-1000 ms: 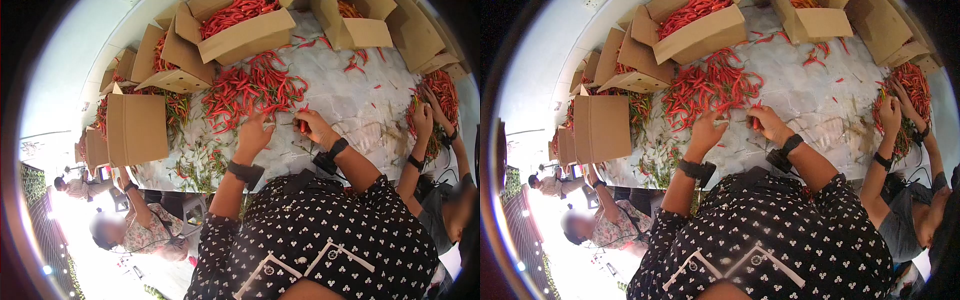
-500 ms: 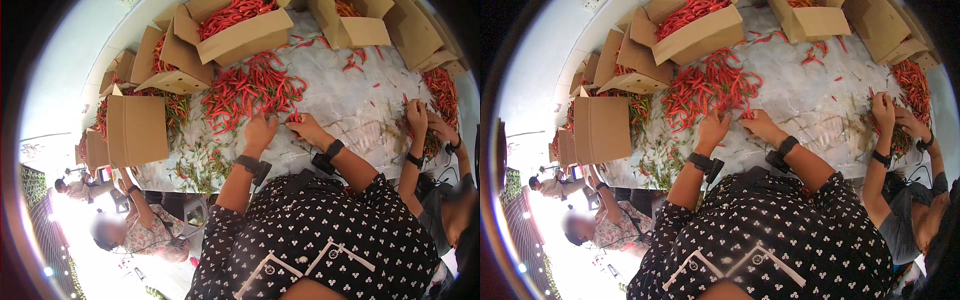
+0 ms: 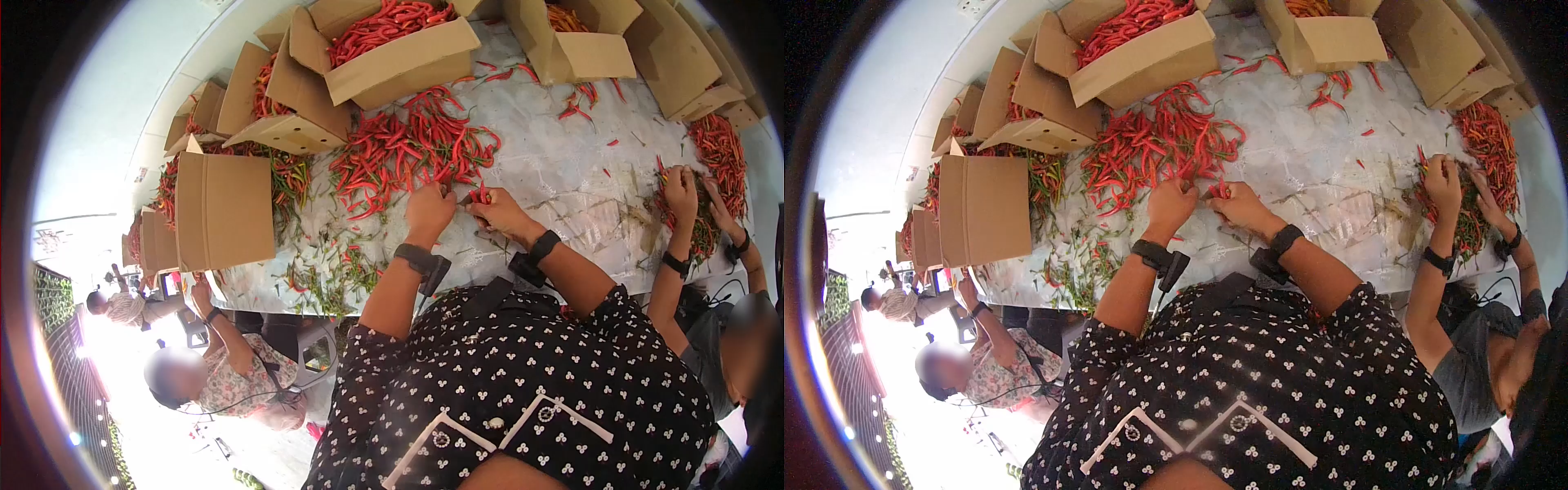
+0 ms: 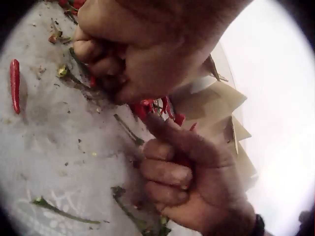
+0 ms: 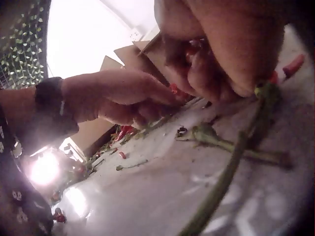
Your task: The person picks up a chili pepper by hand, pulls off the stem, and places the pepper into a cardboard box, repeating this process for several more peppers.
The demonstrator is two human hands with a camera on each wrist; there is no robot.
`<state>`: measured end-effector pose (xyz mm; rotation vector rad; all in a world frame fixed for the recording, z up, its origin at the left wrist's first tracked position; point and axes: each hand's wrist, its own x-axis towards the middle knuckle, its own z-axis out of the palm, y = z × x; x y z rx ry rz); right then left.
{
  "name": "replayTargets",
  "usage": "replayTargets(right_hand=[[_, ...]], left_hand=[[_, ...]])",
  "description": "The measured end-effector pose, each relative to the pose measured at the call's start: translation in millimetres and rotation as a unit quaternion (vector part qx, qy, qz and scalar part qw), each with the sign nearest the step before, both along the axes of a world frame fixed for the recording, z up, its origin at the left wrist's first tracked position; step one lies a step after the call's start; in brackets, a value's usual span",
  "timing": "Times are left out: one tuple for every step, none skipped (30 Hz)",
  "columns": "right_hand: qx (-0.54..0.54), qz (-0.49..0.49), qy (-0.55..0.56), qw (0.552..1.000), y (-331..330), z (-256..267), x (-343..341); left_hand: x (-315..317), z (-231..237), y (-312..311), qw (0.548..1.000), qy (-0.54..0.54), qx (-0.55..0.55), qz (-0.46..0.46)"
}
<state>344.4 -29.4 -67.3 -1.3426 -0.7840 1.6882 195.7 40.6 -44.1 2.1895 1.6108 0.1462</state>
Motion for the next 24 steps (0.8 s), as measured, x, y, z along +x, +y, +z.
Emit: replayTargets(right_hand=[[0.007, 0.013, -0.012, 1.0, -0.1, 0.0, 0.6], [0.008, 0.013, -0.014, 1.0, -0.2, 0.1, 1.4], [-0.003, -0.01, 0.019, 1.0, -0.7, 0.7, 1.9], [-0.014, -0.035, 0.053, 0.998, -0.8, 0.5, 1.6], [-0.015, -0.037, 0.054, 0.998, -2.1, 0.5, 2.2], [-0.002, -0.044, 0.057, 0.997, -3.1, 4.7, 1.8], [0.011, -0.051, 0.061, 0.997, -3.7, 6.8, 0.9], [0.01, -0.05, 0.063, 0.997, -4.0, 5.3, -0.9], [0.051, -0.045, 0.03, 0.997, -4.3, 4.6, -2.8], [0.092, -0.04, -0.005, 0.995, -4.6, 4.2, -3.9], [0.092, -0.039, -0.005, 0.995, -5.8, 4.3, -3.5], [0.077, -0.039, 0.017, 0.996, -7.6, 9.9, -2.3], [0.063, -0.039, 0.038, 0.996, -8.5, 13.6, -1.4], [0.064, -0.039, 0.036, 0.997, -8.4, 11.0, -0.6], [0.046, -0.032, 0.036, 0.998, -7.9, 8.3, 0.2], [0.029, -0.026, 0.035, 0.999, -7.5, 5.4, 1.0], [0.029, -0.026, 0.034, 0.999, -7.5, 2.4, 1.8], [0.032, -0.037, 0.057, 0.997, -7.4, 3.3, 2.0], [0.035, -0.048, 0.079, 0.995, -7.7, 4.0, 2.0], [0.034, -0.048, 0.08, 0.995, -8.2, 4.9, 2.7], [0.037, -0.038, 0.06, 0.997, -8.9, 11.3, 3.7], [0.04, -0.028, 0.039, 0.998, -9.1, 14.9, 3.4], [0.039, -0.029, 0.04, 0.998, -8.8, 14.5, 1.5], [0.051, -0.039, 0.044, 0.997, -8.3, 12.9, -0.3]], left_hand=[[-2.4, -4.6, 1.4, 1.0, -0.001, 0.01, -0.01], [-4.1, -9.1, 3.0, 1.0, -0.003, 0.02, -0.021], [-5.2, -5.2, 0.0, 1.0, -0.004, 0.02, -0.021], [-9.2, -1.8, -6.3, 0.998, -0.06, -0.003, -0.026], [-11.9, 1.8, -13.4, 0.993, -0.115, -0.028, -0.03], [-12.4, 5.0, -20.4, 0.993, -0.112, -0.029, -0.031], [-11.2, 8.7, -27.7, 0.992, -0.116, -0.029, -0.049], [-10.7, 10.8, -31.8, 0.99, -0.119, -0.03, -0.067], [-10.9, 10.6, -33.1, 0.99, -0.117, -0.031, -0.065], [-10.5, 10.3, -34.0, 0.989, -0.117, -0.015, -0.085], [-10.1, 10.4, -34.1, 0.988, -0.118, 0.001, -0.104], [-10.9, 6.6, -32.7, 0.988, -0.118, 0.001, -0.104], [-11.4, 3.0, -30.5, 0.986, -0.124, 0.009, -0.108], [-12.1, -0.4, -29.1, 0.985, -0.13, 0.017, -0.113], [-11.6, 2.2, -28.9, 0.985, -0.131, 0.017, -0.113], [-11.2, 4.9, -28.5, 0.983, -0.142, 0.001, -0.114], [-10.4, 7.3, -28.3, 0.981, -0.153, -0.015, -0.115], [-9.4, 9.1, -28.2, 0.981, -0.153, -0.016, -0.116], [-8.4, 10.7, -28.3, 0.982, -0.152, -0.019, -0.111], [-7.9, 12.5, -28.2, 0.982, -0.151, -0.023, -0.107], [-7.0, 14.7, -28.4, 0.983, -0.15, -0.023, -0.107], [-6.4, 16.4, -28.6, 0.984, -0.14, -0.032, -0.105], [-5.7, 18.0, -28.7, 0.985, -0.129, -0.041, -0.104], [-4.5, 21.1, -29.0, 0.985, -0.128, -0.043, -0.104]])
